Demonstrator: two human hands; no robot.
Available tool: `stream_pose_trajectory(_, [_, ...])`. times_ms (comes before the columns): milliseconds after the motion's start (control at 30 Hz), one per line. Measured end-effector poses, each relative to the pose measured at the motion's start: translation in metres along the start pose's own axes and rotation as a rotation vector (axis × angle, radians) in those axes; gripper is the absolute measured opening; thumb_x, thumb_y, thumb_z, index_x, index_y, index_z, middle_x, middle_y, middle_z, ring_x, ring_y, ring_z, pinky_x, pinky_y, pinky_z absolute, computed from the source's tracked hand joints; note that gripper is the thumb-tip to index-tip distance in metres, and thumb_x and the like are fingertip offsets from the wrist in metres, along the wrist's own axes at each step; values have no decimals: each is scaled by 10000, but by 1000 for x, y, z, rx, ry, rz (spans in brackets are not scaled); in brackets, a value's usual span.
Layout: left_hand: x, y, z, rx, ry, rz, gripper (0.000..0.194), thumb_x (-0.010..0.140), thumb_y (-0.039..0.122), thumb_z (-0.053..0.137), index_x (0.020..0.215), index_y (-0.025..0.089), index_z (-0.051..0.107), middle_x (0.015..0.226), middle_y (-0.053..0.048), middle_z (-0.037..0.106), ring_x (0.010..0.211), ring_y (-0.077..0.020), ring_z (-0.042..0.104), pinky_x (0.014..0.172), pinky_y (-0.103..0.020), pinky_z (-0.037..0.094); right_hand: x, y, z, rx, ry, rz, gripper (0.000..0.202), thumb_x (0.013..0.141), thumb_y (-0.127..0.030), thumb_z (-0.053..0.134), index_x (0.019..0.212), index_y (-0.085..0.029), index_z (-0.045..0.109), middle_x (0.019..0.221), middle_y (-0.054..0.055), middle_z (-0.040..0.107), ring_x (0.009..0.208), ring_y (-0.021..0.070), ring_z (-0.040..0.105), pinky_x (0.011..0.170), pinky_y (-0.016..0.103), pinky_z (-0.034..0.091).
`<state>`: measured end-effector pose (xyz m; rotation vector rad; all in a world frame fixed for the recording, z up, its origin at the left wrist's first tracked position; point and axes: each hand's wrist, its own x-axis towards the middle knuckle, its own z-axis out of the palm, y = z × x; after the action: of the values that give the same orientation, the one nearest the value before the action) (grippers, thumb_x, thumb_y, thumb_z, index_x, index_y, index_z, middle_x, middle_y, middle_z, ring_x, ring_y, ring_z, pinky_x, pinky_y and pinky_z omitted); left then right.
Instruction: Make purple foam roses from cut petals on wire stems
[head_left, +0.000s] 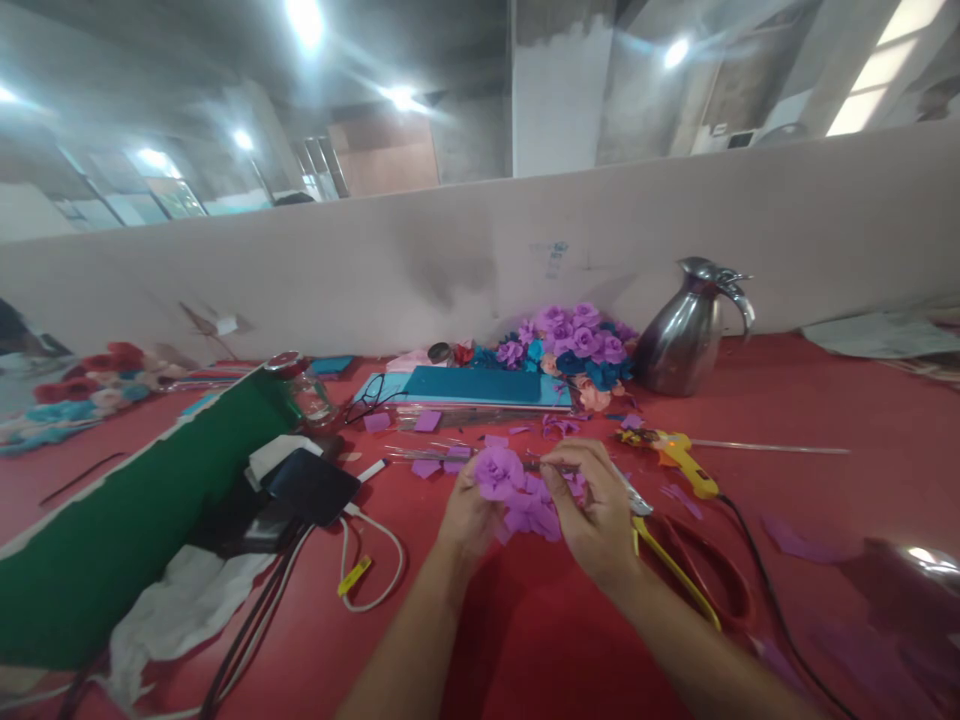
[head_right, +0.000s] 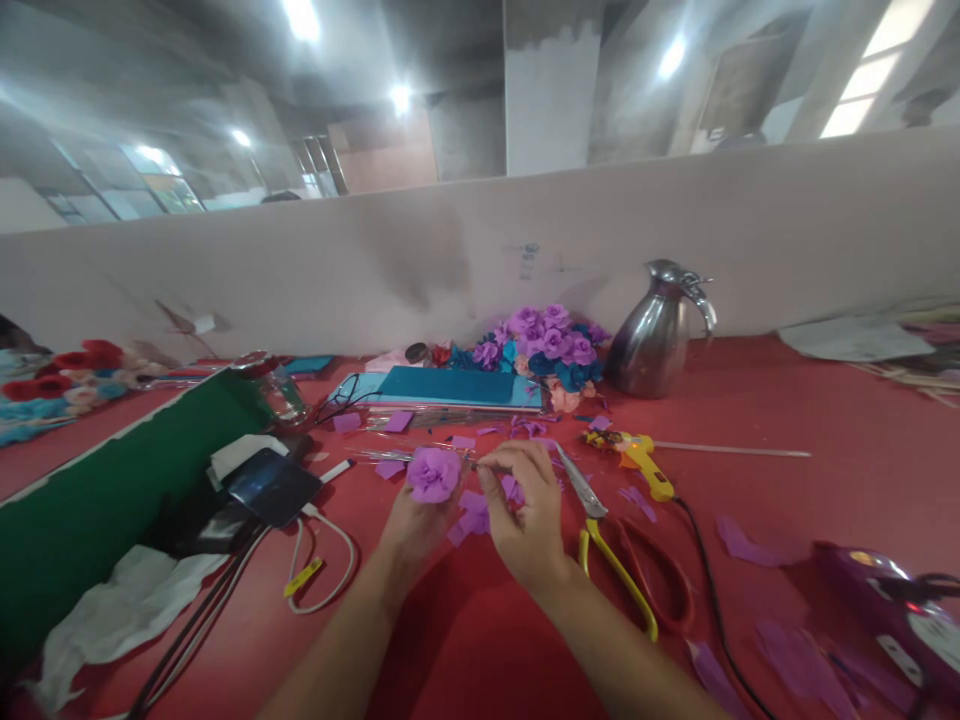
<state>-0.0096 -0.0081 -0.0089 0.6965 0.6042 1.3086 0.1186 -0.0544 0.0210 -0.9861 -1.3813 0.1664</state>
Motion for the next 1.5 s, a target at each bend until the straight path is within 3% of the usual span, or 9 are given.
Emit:
stream_pose_trajectory(200, [5, 0, -6, 258, -77, 212, 76, 682, 139, 715, 723, 203, 709, 774, -6, 651, 738, -136, 548, 753, -258, 450, -1, 4, 3, 14, 11, 44, 79, 867, -187, 561, 848, -232, 622, 839, 39, 626, 841, 204, 579, 761, 360, 462])
stream_pose_trajectory(300, [6, 1, -7, 435, -78, 295, 98, 756, 139, 646, 749, 201, 722, 815, -32, 642, 807, -157, 540, 794, -260, 427, -1, 3, 1, 7, 7, 29, 84, 865, -177, 562, 859, -230, 627, 845, 43, 619, 842, 200, 576, 757, 355, 466])
stream_pose_trajectory(567, [9, 2, -14, 707, -9, 506, 89, 725, 141, 643, 702, 201, 704, 746, -24, 579, 762, -169, 527, 730, -275, 410, 1, -3, -3, -125, -39, -117, 114, 823, -137, 600, 865, -227, 658, 810, 31, 637, 800, 198, 560, 756, 380, 447])
stream_pose_trajectory(933, [8, 4, -14, 795, -47, 560, 113, 743, 157, 596, 668, 196, 671, 745, -33, 583, 787, -185, 516, 748, -301, 404, 4, -3, -4, -149, -58, -136, 105, 807, -126, 617, 824, -222, 655, 774, 27, 646, 768, 196, 547, 734, 377, 435])
stream_pose_trajectory(1267, [6, 9, -10, 808, -77, 592, 201, 799, 204, 578, 603, 192, 620, 702, -16, 517, 745, -167, 465, 700, -278, 372, 7, -5, -2, -122, -131, 20, 107, 796, -134, 579, 740, -224, 588, 749, 10, 636, 788, 200, 539, 752, 367, 413])
stream_pose_trajectory(1500, [7, 13, -11, 880, -66, 641, 215, 810, 229, 572, 601, 199, 610, 661, -9, 502, 733, -177, 448, 695, -296, 359, 9, -6, -3, -162, -158, 45, 95, 797, -158, 596, 733, -225, 613, 743, 7, 649, 788, 201, 526, 742, 354, 398])
